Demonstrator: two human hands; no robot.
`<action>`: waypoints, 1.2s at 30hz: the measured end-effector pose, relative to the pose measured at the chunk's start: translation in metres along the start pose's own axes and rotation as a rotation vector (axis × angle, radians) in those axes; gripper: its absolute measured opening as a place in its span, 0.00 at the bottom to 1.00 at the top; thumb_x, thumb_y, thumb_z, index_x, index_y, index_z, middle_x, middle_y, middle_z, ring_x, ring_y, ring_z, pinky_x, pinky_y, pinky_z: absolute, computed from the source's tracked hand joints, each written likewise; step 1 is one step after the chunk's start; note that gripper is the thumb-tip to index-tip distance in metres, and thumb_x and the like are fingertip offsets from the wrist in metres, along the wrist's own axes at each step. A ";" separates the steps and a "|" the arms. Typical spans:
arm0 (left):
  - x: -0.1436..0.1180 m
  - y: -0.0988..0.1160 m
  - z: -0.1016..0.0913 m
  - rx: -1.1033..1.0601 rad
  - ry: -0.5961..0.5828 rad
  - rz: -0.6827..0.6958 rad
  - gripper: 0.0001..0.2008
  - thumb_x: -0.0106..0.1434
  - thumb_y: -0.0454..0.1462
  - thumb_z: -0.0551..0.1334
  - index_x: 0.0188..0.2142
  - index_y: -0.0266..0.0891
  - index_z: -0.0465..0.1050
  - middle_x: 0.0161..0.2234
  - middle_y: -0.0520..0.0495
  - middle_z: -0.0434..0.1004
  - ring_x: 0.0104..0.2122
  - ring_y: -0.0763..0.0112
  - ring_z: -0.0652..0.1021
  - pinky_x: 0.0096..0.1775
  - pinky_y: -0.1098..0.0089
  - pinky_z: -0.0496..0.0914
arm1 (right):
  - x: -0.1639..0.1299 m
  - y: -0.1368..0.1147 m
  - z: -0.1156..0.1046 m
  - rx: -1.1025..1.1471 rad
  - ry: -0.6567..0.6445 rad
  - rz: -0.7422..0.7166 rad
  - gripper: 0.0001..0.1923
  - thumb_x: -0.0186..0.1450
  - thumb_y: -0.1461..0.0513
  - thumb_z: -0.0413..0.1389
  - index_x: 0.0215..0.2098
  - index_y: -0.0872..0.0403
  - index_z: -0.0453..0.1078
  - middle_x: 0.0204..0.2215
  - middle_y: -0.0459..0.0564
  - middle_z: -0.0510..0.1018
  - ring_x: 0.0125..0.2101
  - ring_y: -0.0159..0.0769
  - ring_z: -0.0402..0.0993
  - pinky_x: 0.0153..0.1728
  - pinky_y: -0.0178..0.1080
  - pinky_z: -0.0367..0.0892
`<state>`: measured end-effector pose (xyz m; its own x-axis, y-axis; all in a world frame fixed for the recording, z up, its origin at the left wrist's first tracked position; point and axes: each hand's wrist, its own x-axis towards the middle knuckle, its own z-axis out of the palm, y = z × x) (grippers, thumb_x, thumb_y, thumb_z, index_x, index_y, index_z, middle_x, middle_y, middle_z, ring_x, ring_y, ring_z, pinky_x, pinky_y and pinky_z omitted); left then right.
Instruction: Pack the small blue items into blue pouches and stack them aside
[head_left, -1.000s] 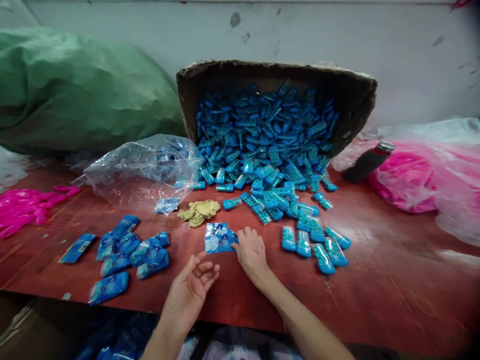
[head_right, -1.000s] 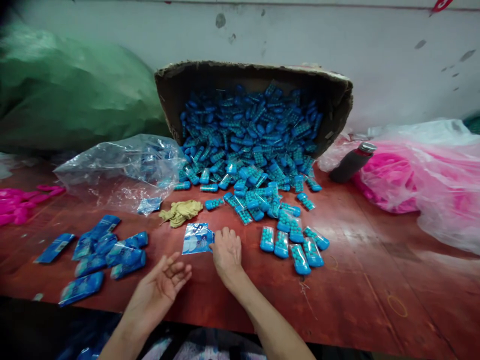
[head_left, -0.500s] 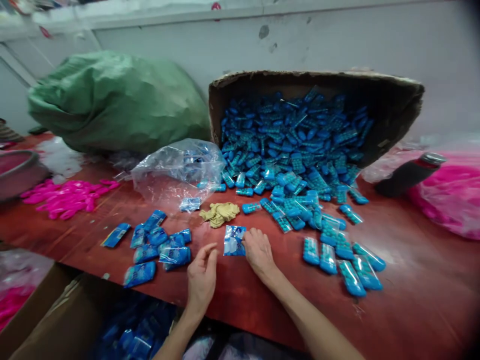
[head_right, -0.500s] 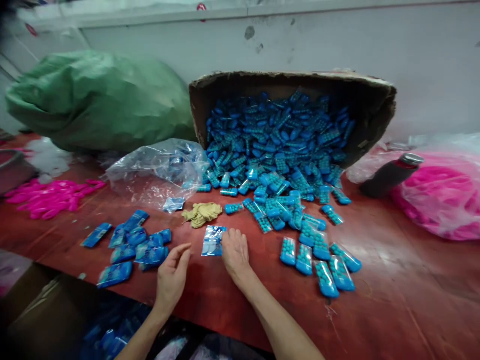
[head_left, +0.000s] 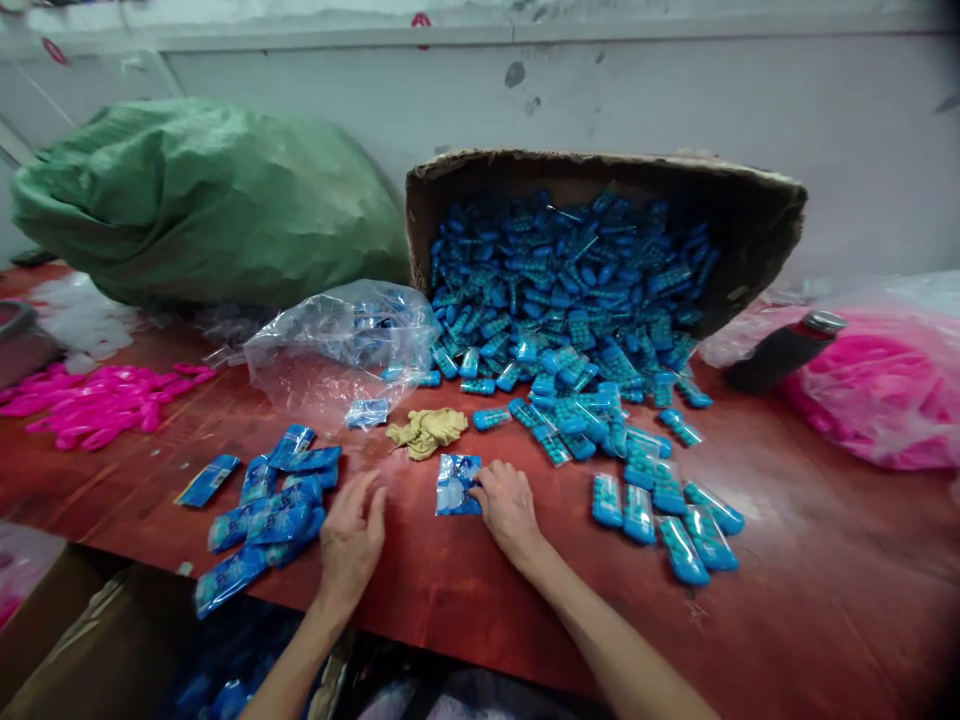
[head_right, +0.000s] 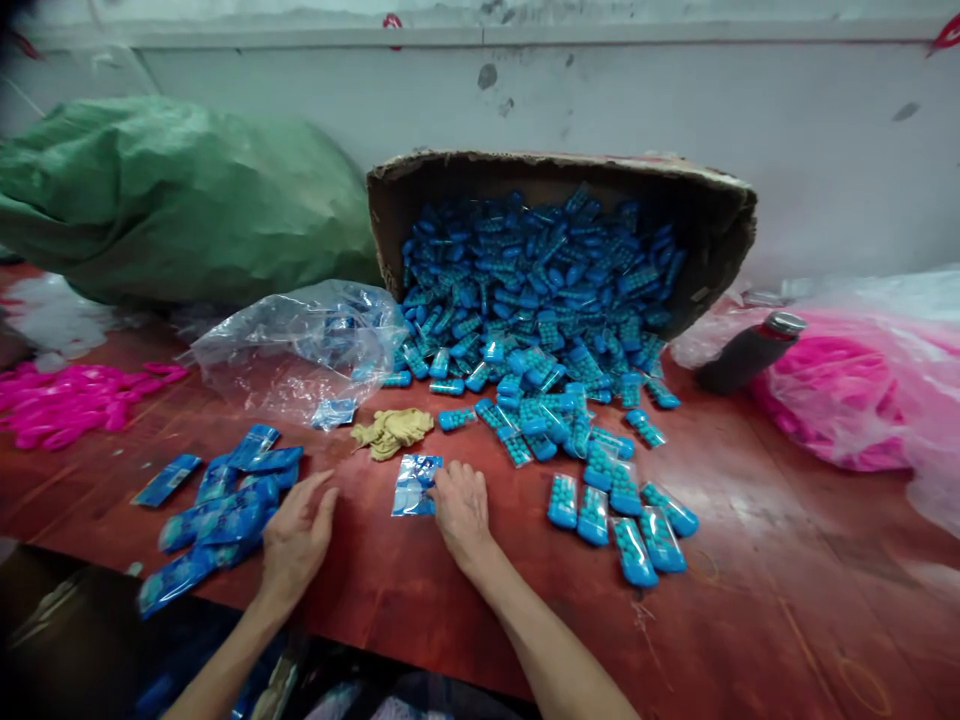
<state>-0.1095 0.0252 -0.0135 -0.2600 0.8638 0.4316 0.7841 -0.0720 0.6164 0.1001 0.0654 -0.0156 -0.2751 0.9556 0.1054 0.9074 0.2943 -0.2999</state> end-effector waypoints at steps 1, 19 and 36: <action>-0.005 0.012 0.005 -0.092 -0.042 -0.067 0.14 0.57 0.40 0.54 0.41 0.37 0.69 0.40 0.40 0.74 0.41 0.60 0.73 0.44 0.61 0.65 | 0.000 0.000 0.002 0.004 0.010 0.008 0.04 0.62 0.61 0.52 0.31 0.52 0.67 0.31 0.49 0.72 0.35 0.38 0.64 0.32 0.37 0.51; -0.033 0.097 0.047 -1.150 -0.393 -1.000 0.13 0.43 0.40 0.66 0.26 0.35 0.66 0.16 0.55 0.68 0.13 0.80 0.66 0.15 0.78 0.56 | -0.023 0.003 -0.014 1.376 -0.141 0.335 0.12 0.53 0.59 0.56 0.33 0.56 0.67 0.23 0.43 0.71 0.21 0.28 0.64 0.24 0.32 0.60; -0.037 0.105 0.071 -0.931 -0.154 -0.949 0.13 0.39 0.42 0.66 0.22 0.35 0.70 0.14 0.55 0.68 0.13 0.76 0.67 0.17 0.74 0.61 | -0.038 -0.014 -0.015 1.092 0.126 0.426 0.10 0.59 0.59 0.48 0.21 0.52 0.60 0.16 0.41 0.62 0.20 0.30 0.59 0.20 0.31 0.54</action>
<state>0.0225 0.0205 -0.0113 -0.3720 0.8113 -0.4510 -0.3531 0.3256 0.8771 0.1021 0.0247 -0.0014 0.0731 0.9895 -0.1247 0.1489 -0.1344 -0.9797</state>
